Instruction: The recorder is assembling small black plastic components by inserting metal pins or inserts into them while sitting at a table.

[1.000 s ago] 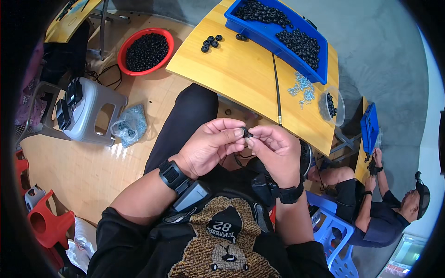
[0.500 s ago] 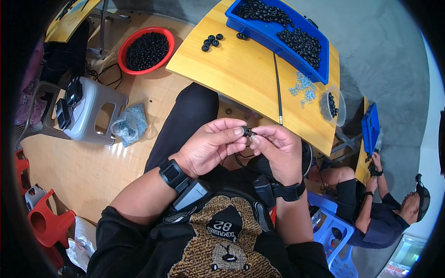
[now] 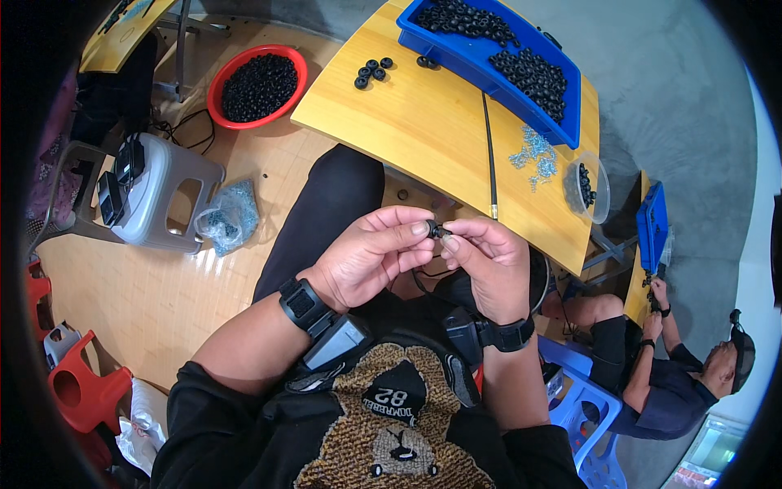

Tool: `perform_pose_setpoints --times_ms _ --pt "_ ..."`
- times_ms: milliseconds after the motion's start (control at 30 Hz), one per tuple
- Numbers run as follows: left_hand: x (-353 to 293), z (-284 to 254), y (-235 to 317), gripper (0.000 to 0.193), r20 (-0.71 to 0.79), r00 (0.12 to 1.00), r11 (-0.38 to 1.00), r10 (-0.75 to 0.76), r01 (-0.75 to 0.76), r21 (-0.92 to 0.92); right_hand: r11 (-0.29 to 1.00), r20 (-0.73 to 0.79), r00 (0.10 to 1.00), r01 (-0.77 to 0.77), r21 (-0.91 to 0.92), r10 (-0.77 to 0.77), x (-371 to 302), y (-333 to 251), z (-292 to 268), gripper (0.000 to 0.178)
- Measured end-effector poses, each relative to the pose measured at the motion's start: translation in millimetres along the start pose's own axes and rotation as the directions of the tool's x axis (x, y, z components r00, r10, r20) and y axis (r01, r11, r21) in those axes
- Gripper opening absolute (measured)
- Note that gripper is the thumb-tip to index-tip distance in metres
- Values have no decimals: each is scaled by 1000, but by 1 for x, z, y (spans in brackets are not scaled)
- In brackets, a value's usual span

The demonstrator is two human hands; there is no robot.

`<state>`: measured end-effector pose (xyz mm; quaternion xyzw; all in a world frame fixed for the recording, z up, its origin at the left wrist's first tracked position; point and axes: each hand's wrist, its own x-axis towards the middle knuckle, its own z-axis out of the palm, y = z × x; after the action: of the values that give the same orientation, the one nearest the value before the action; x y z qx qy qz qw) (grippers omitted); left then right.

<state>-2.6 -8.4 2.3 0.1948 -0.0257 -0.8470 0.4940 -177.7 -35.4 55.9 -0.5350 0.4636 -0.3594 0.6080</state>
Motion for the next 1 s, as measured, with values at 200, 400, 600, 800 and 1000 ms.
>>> perform_pose_setpoints --times_ms 200,400,600,800,1000 --pt "1 0 -1 19 -5 1000 1000 -1 1 1 999 12 1000 21 48 -22 -1 1 1 15" --pt "-1 -1 -3 19 13 1000 1000 10 -9 -7 997 13 1000 23 72 -24 -2 2 1 15" --pt "-1 2 -6 19 3 1000 1000 6 -6 -10 997 -5 999 36 68 -36 -6 1 0 14" --pt "-2 2 -7 19 6 1000 1000 22 -22 -12 973 -20 982 183 -138 -188 -8 1 5 11" --pt "-5 7 -6 20 -3 1000 1000 28 -28 10 847 1 920 361 -390 -391 -11 -6 8 13"
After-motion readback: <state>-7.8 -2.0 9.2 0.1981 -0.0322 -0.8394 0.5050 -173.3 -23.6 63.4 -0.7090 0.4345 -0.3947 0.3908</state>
